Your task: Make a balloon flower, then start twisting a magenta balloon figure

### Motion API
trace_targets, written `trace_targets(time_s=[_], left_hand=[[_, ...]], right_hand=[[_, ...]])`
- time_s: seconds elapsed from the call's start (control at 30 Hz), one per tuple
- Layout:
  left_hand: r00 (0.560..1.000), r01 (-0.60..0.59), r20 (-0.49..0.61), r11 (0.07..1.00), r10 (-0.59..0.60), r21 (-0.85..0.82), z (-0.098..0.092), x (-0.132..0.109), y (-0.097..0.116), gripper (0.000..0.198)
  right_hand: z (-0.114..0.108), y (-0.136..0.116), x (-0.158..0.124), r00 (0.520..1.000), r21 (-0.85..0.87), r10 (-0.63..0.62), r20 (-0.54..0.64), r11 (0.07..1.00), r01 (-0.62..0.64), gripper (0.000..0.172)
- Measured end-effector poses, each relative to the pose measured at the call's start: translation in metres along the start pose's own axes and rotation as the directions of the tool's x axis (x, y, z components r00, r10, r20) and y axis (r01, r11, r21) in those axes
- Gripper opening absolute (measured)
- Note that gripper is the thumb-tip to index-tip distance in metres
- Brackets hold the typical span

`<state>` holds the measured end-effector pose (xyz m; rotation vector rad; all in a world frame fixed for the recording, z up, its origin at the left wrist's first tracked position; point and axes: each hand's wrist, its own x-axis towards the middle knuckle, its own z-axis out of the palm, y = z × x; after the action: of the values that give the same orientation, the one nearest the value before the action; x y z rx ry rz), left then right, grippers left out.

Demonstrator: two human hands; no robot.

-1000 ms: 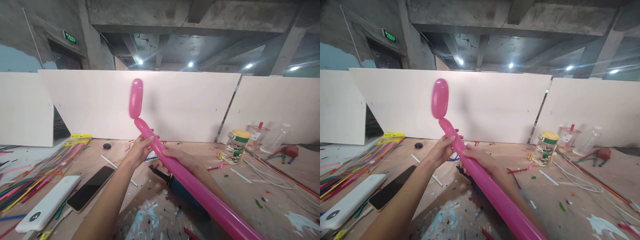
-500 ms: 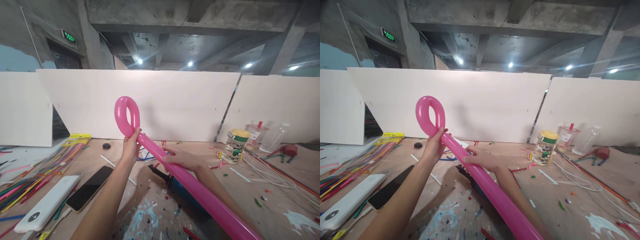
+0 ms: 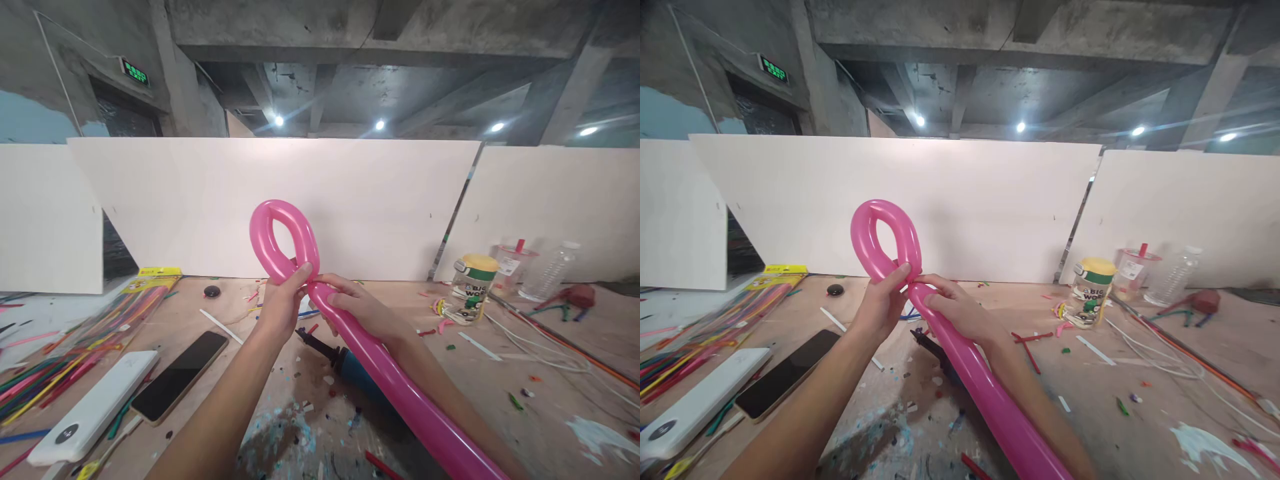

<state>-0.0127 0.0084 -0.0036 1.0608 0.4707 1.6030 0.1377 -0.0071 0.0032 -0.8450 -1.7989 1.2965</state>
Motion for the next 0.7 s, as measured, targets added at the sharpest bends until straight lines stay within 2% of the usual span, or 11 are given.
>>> trace_targets(time_s=[0.17,0.27,0.37,0.53,0.7], left_hand=[[0.998,0.064,-0.014,0.996,-0.065,-0.07,0.0058,-0.004,0.0071,0.02],[0.993,0.119,0.015,0.99,-0.118,-0.073,0.0069,-0.0054,0.008,0.022],[0.991,0.131,-0.016,0.987,-0.133,-0.088,0.0049,-0.0039,0.0076,0.024],[0.987,0.108,-0.113,0.992,-0.115,-0.066,0.0027,-0.0006,0.0055,0.024],[0.991,0.088,-0.101,0.995,-0.092,-0.042,0.0043,-0.001,0.0057,0.024]], right_hand=[[-0.001,-0.0001,0.0003,0.996,0.025,-0.083,0.031,0.996,0.083,0.031],[0.0004,-0.0001,0.0011,0.992,0.039,-0.126,0.006,0.991,0.126,0.028],[0.0024,-0.0024,0.0005,0.987,0.046,-0.162,-0.003,0.986,0.162,0.026],[0.0071,-0.0075,-0.0024,0.991,-0.069,-0.13,0.007,0.989,0.131,0.033],[0.008,-0.0068,-0.0032,0.997,0.001,-0.064,-0.04,0.998,0.064,0.035]])
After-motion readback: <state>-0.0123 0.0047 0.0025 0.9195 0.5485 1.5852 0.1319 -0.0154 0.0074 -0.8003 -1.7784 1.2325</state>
